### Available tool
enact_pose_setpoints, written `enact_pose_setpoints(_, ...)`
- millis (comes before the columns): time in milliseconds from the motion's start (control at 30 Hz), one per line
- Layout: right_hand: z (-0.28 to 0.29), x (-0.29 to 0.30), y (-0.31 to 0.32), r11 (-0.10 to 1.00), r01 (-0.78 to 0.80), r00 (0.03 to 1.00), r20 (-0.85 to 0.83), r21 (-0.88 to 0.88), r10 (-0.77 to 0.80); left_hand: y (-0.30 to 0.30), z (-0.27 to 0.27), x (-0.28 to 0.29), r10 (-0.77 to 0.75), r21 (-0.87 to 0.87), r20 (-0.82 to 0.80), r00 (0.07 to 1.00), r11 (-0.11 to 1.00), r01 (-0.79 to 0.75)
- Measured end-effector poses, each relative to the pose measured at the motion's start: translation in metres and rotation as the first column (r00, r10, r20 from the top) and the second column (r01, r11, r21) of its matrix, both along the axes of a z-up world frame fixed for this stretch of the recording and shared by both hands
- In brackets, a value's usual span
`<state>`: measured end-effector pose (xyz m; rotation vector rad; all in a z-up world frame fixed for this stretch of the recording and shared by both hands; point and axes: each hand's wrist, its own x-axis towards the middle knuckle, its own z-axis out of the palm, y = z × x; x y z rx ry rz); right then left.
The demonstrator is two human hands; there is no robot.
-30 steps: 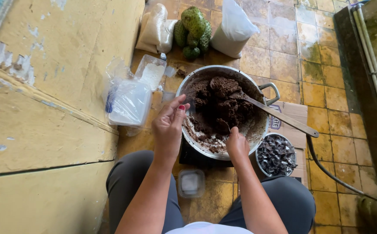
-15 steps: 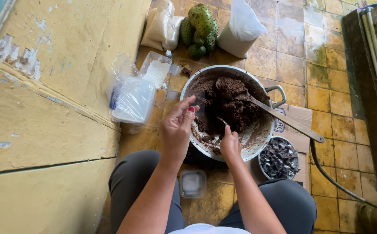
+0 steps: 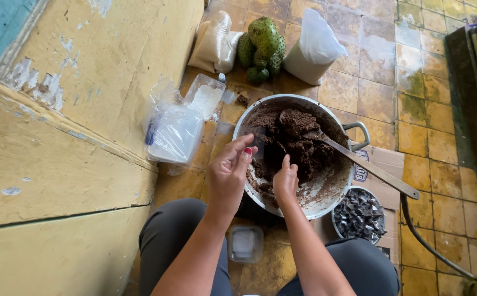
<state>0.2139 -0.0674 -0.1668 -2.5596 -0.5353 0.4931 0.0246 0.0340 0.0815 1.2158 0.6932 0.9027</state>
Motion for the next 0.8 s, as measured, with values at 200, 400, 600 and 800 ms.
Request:
enact_pose_setpoints(200,0.013,-0.002,0.003,0.998,0.022,0.989,-0.146,-0.051,-0.029,0.003,-0.001,0.002,-0.001,-0.009,-0.013,1.0,1.0,0.001)
enact_pose_setpoints(400,0.044,0.004,0.001,0.998,0.023,0.971,-0.24,0.051,-0.01,0.003,0.002,0.002,-0.01,-0.004,-0.039,0.999,1.0,0.01)
enact_pose_setpoints(600,-0.02,0.03,-0.004,0.992,-0.006,0.951,-0.306,0.125,0.045,0.003,-0.004,0.001,0.015,-0.004,-0.008,1.0,1.0,-0.015)
enact_pose_setpoints(800,0.05,-0.001,-0.009,0.98,-0.034,0.911,-0.398,0.194,0.11,0.003,-0.006,0.005,0.02,0.012,0.002,1.0,1.0,-0.02)
